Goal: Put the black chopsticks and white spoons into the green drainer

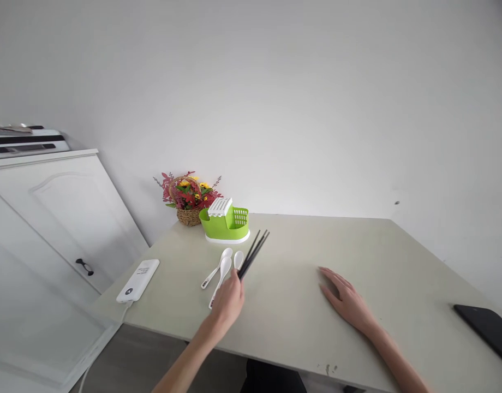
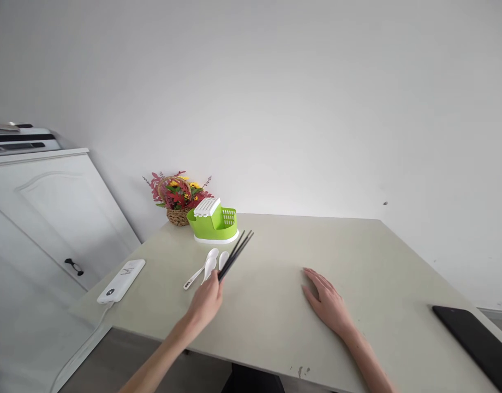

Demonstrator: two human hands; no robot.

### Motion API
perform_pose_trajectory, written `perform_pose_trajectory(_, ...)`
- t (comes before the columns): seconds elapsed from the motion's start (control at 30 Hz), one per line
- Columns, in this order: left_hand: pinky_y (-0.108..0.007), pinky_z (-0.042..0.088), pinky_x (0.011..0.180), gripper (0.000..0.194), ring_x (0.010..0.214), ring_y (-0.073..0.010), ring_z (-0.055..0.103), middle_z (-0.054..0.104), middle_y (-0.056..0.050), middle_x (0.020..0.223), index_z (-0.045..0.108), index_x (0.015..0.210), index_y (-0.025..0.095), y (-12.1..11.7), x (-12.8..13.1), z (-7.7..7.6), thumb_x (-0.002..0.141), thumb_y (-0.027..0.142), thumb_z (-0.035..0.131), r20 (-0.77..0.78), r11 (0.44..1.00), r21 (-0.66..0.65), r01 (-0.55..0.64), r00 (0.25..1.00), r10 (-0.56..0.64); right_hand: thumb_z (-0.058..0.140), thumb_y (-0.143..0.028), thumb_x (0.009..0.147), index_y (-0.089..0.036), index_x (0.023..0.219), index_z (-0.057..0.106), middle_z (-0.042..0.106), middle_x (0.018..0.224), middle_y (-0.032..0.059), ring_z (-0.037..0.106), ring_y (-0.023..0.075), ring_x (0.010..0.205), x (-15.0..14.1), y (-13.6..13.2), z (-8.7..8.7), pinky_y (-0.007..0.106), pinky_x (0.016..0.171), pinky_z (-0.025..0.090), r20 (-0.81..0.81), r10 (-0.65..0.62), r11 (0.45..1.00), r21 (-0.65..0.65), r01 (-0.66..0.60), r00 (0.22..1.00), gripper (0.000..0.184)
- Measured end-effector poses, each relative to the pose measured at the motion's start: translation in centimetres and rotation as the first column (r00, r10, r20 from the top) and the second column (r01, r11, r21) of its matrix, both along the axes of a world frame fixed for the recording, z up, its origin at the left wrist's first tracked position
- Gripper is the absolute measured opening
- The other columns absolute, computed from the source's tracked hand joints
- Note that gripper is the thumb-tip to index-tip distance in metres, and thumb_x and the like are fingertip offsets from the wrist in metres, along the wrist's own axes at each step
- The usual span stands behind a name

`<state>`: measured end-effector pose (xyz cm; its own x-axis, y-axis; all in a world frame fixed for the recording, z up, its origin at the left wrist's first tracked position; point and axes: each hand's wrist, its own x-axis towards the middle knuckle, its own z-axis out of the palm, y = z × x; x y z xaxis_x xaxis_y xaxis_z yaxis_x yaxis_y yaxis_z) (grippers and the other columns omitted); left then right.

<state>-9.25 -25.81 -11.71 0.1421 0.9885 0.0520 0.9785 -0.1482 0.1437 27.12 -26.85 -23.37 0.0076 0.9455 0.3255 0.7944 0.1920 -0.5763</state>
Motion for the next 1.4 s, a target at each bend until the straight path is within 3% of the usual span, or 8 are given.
perform_pose_trajectory(0.27,-0.038,0.058,0.068,0.043,0.086,-0.0337,0.078,0.074,-0.021,0.089,0.057,0.133,0.003,-0.8,6.2,-2.4,0.11,0.029,0.034,-0.112,0.993,-0.005,0.119,0.987,-0.118,0.041,-0.054,0.103,-0.029,0.148,0.052,0.055,0.156,0.0054,0.049,0.0273,0.145,0.1,0.1,0.4,0.051,0.12,0.043,-0.014,0.015,1.0,-0.014,-0.015,1.0,0.053)
perform_pose_trajectory(0.43,-0.033,0.057,0.069,0.034,0.084,-0.0289,0.078,0.073,-0.019,0.095,0.062,0.127,0.007,-1.0,7.6,-2.2,0.109,0.027,0.041,-0.262,0.995,0.022,0.101,0.961,-0.091,0.041,-0.054,0.103,-0.027,0.15,0.052,0.054,0.157,0.0063,0.048,0.0283,0.146,0.0,0.1,0.6,0.05,0.118,0.044,-0.026,-0.002,0.999,-0.044,0.001,1.0,0.056)
perform_pose_trajectory(0.7,-0.032,0.054,0.072,0.035,0.086,-0.0282,0.075,0.073,-0.018,0.094,0.066,0.12,0.006,-0.5,9.1,-2.8,0.088,-0.006,0.058,-0.378,0.987,0.049,0.151,0.918,-0.122,0.043,-0.053,0.102,-0.026,0.149,0.053,0.055,0.156,0.0058,0.05,0.0273,0.145,0.1,0.3,0.3,0.048,0.12,0.043,-0.02,0.006,1.0,-0.024,-0.006,1.0,0.055)
perform_pose_trajectory(0.83,-0.038,0.054,0.079,0.02,0.093,-0.0312,0.071,0.071,-0.019,0.098,0.067,0.113,0.007,-0.6,9.2,-2.4,0.095,0.007,0.059,-0.387,0.981,0.078,0.178,0.912,-0.135,0.042,-0.053,0.103,-0.026,0.149,0.052,0.055,0.156,0.0057,0.049,0.0268,0.145,0.3,0.2,0.1,0.047,0.12,0.042,-0.017,0.005,0.999,-0.032,-0.005,1.0,0.054)
perform_pose_trajectory(0.97,-0.047,0.053,0.09,0.032,0.102,-0.0341,0.067,0.069,-0.018,0.104,0.068,0.112,0.009,-0.6,7.5,-1.5,0.105,0.037,0.054,-0.311,0.955,0.202,0.219,0.938,-0.15,0.042,-0.053,0.103,-0.026,0.149,0.052,0.055,0.156,0.0057,0.05,0.0268,0.145,0.4,0.2,0.1,0.047,0.119,0.043,-0.017,0.006,0.999,-0.033,-0.007,1.0,0.054)
perform_pose_trajectory(1.07,-0.05,0.051,0.096,0.039,0.113,-0.0365,0.063,0.067,-0.021,0.12,0.066,0.119,0.01,-0.2,4.3,-1.6,0.107,0.041,0.045,-0.213,0.912,0.369,0.177,0.972,-0.103,0.043,-0.053,0.102,-0.027,0.149,0.052,0.055,0.156,0.0056,0.049,0.0269,0.145,0.4,0.1,0.1,0.047,0.119,0.043,-0.019,0.001,0.999,-0.036,-0.001,1.0,0.054)
perform_pose_trajectory(1.27,-0.065,0.034,0.116,0.069,0.148,-0.0506,0.035,0.044,-0.034,0.154,0.051,0.145,-0.002,0.8,-2.9,-5.8,0.102,0.053,0.05,-0.085,0.859,0.511,0.002,0.995,0.048,0.043,-0.055,0.102,-0.029,0.149,0.052,0.054,0.157,0.005,0.048,0.0276,0.146,0.3,-0.2,0.3,0.048,0.119,0.042,-0.032,-0.01,0.998,-0.059,0.008,0.999,0.055)
perform_pose_trajectory(1.4,-0.07,0.026,0.12,0.084,0.156,-0.0516,0.016,0.031,-0.034,0.164,0.042,0.154,-0.002,1.1,-4.5,-8.2,0.101,0.064,0.043,-0.083,0.879,0.476,-0.025,0.994,0.073,0.043,-0.055,0.102,-0.03,0.15,0.052,0.054,0.157,0.0048,0.049,0.0278,0.145,0.3,-0.3,0.4,0.048,0.118,0.044,-0.03,-0.011,0.998,-0.061,0.009,0.999,0.055)
